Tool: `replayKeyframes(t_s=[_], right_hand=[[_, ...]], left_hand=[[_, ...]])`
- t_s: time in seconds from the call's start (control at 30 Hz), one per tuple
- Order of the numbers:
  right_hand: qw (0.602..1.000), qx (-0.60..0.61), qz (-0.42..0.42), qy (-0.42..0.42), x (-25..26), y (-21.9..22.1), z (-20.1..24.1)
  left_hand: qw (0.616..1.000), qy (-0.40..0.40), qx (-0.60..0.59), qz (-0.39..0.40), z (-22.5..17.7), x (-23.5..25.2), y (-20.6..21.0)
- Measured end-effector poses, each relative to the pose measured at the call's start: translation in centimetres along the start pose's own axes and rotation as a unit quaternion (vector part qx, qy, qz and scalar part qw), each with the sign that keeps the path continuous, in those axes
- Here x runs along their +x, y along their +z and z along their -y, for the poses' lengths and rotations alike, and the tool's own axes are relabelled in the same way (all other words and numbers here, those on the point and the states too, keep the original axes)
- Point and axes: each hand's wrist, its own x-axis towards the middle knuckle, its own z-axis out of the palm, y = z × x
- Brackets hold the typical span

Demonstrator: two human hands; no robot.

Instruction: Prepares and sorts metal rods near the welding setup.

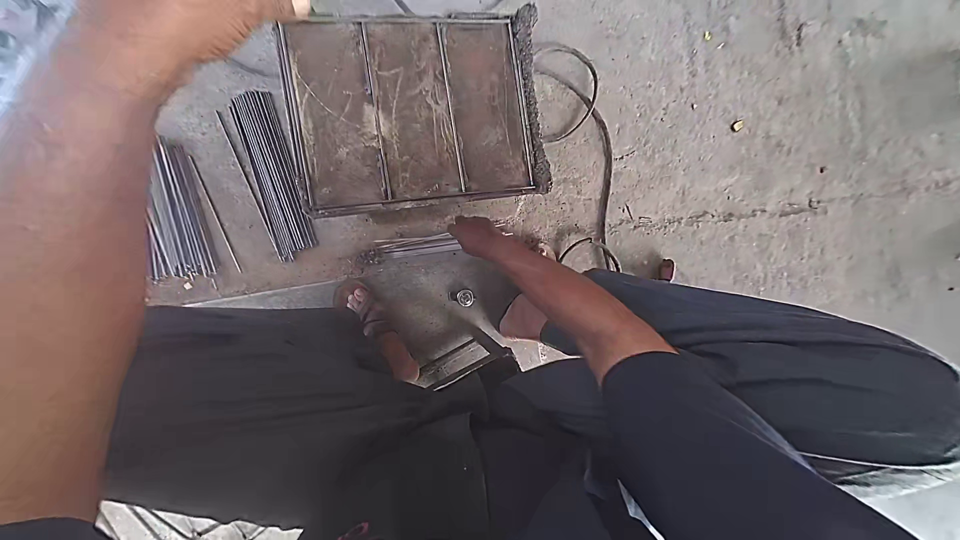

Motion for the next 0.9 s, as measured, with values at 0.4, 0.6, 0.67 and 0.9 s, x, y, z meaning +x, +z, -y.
replayKeyframes(t_s=[0.4, 0.6, 0.67, 0.9], right_hand=[[0.957, 0.157, -0.178, -0.168, -20.7, -20.0, -1.0], [0.878, 0.278, -0.365, -0.138, -22.6, -24.3, -0.2], [0.877, 0.245, -0.387, -0.148, -22.4, -24.8, 0.3], [0.899, 0.272, -0.284, -0.193, -28.0, -24.5, -5.4]], left_hand=[[0.984, 0.034, -0.175, 0.015, -2.3, 0.3, -0.2], [0.895, 0.213, -0.374, 0.116, -13.6, -5.9, 2.8], [0.880, 0.229, -0.407, 0.089, -16.2, -7.2, 3.5], [0.881, 0.247, -0.403, 0.022, -14.6, -4.7, 5.9]])
